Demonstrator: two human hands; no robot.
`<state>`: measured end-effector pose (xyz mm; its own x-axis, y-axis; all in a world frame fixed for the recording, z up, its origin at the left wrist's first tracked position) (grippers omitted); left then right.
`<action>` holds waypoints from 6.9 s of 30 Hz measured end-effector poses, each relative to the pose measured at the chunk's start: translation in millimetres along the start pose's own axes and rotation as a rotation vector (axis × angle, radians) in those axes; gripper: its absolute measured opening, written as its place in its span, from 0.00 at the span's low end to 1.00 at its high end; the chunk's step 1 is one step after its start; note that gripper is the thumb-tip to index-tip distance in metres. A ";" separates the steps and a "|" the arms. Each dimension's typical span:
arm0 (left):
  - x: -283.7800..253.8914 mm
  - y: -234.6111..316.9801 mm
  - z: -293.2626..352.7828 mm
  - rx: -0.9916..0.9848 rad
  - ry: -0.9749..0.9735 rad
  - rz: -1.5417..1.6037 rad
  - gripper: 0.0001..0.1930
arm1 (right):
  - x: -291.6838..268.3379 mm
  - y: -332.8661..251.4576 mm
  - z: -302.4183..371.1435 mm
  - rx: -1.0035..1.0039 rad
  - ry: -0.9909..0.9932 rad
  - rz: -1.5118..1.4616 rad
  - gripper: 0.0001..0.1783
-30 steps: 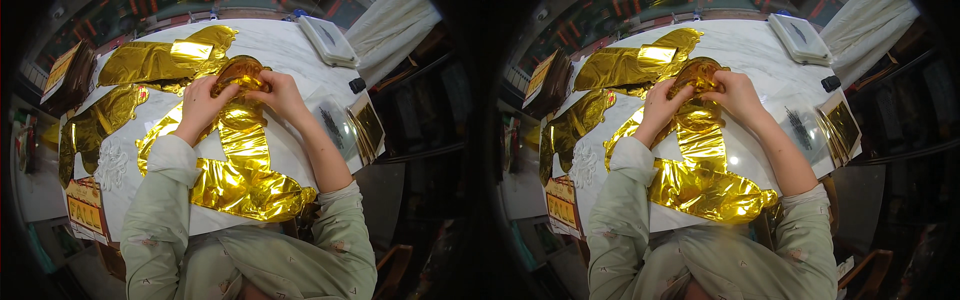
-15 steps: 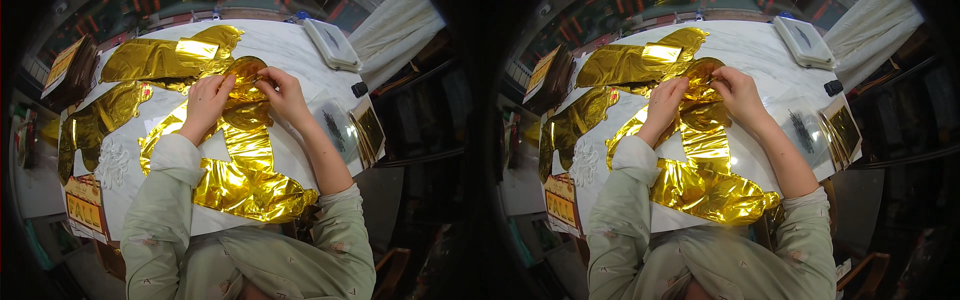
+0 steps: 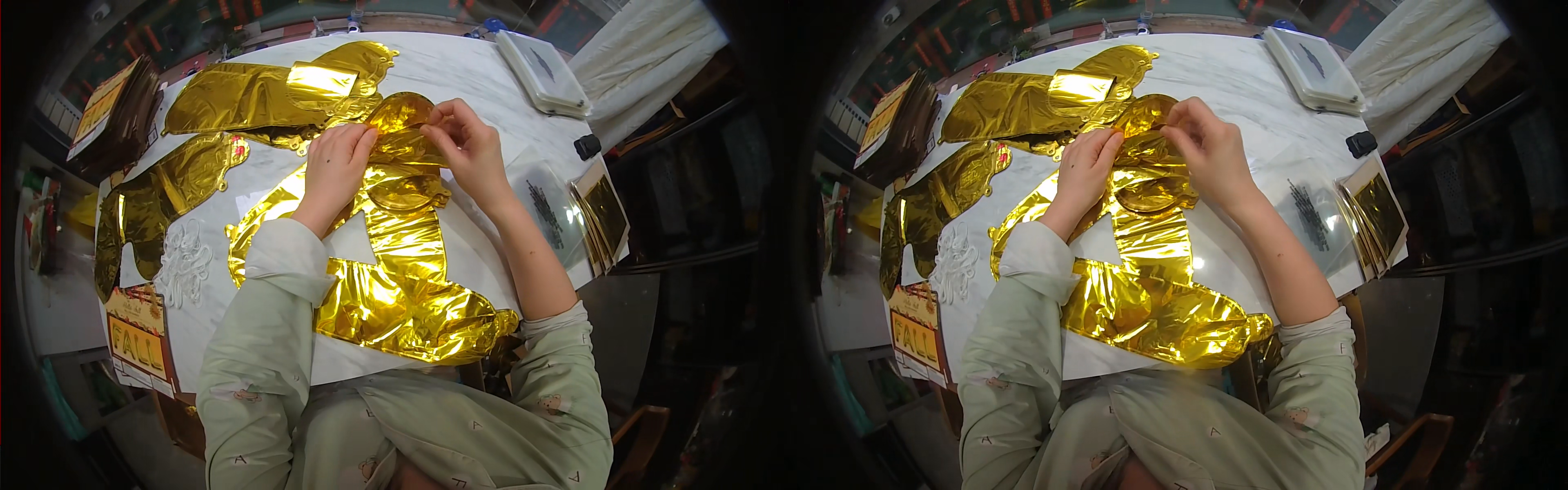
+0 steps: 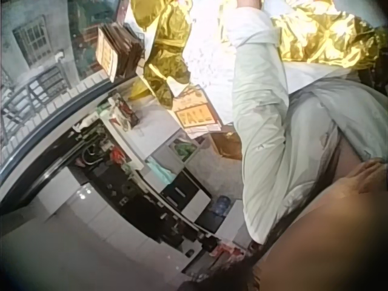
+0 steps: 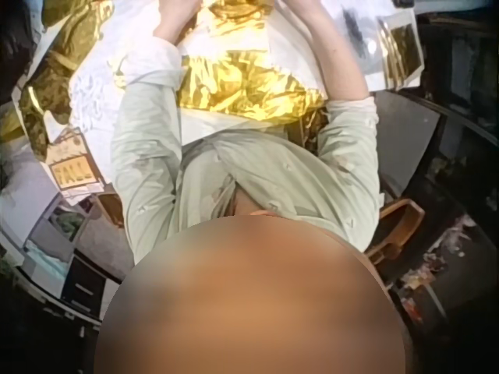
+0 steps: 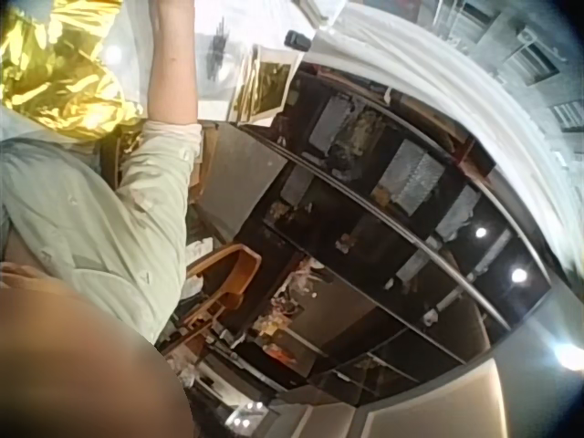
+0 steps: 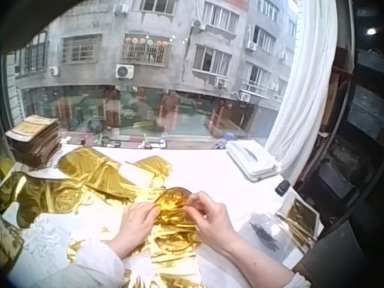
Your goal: Folding a gold foil letter-shaped balloon on a marble table.
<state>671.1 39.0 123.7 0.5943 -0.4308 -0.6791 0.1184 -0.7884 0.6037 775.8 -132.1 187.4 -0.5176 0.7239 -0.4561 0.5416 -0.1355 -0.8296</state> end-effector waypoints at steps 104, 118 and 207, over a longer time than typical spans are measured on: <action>-0.4 -4.3 1.4 -0.030 -0.004 0.248 0.29 | -13.6 -5.2 1.3 -0.343 0.169 0.318 0.07; -3.3 -22.2 -1.0 -0.272 0.011 1.136 0.15 | -7.6 0.3 20.7 0.053 -0.562 0.367 0.14; -118.6 52.4 159.6 0.491 -0.615 0.121 0.23 | 69.5 -69.1 174.9 -0.219 -0.575 0.142 0.13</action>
<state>479.9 -21.3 169.2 0.0183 -0.5780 -0.8158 -0.3685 -0.7624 0.5319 586.6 -190.8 156.7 -0.6708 0.2218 -0.7077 0.7228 -0.0182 -0.6909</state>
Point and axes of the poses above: each hand's wrist, its own z-axis away from the middle knuckle, its own x-axis out of the palm, y = z × x, the point moved 5 cm from there along -z, towards the middle knuckle, and after that the axes turned 7 degrees about -z, right-handed, at the moved point
